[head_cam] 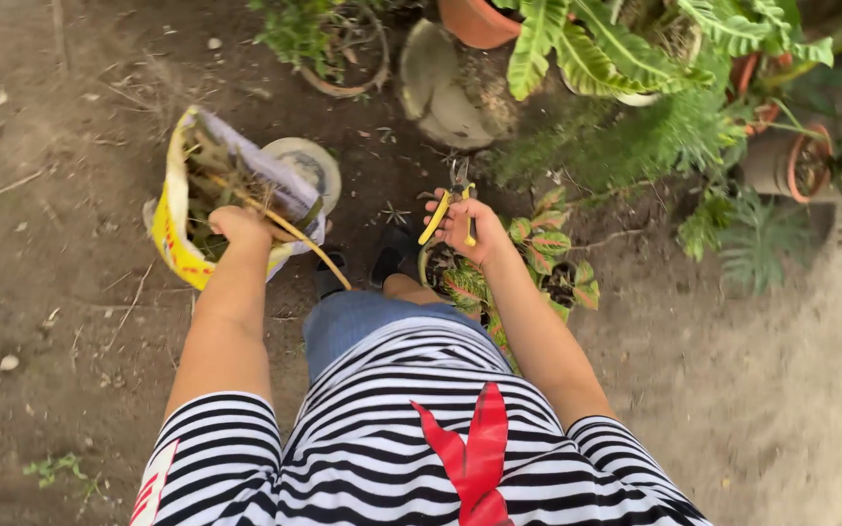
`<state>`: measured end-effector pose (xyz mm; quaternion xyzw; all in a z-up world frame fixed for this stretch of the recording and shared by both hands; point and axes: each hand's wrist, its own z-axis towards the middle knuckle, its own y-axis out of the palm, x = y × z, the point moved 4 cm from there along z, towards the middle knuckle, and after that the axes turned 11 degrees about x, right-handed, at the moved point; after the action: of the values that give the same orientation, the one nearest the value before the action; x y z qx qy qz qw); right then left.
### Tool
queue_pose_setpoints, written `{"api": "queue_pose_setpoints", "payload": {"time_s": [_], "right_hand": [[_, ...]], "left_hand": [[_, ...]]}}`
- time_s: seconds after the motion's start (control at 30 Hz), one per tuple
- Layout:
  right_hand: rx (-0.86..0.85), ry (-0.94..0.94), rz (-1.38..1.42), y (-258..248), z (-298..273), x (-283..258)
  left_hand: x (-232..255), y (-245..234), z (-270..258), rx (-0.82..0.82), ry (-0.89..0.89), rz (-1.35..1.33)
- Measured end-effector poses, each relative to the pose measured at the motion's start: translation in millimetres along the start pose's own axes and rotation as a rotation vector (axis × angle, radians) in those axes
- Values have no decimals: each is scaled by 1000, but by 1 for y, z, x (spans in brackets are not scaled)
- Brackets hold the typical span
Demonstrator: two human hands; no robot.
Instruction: Prune various outdoor plants using gardening shears and collect the trimmings.
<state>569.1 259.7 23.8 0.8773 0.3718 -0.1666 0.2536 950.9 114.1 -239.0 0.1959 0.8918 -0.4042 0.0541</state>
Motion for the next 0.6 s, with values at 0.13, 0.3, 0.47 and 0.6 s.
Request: {"api": "queue_pose_setpoints", "payload": {"time_s": [0.13,0.3,0.47,0.6], "right_hand": [[87,66,12,-31,10,21],[42,122,16,-61,46,57],[95,183,-9,-66,77,95],[52,200,27,-68,96,115]], "left_hand": [[-6,-33,-29,71,110,132],[15,71,28,99,134,107],[2,74,8,147,115,-11],[2,96,30,0,154,134]]}}
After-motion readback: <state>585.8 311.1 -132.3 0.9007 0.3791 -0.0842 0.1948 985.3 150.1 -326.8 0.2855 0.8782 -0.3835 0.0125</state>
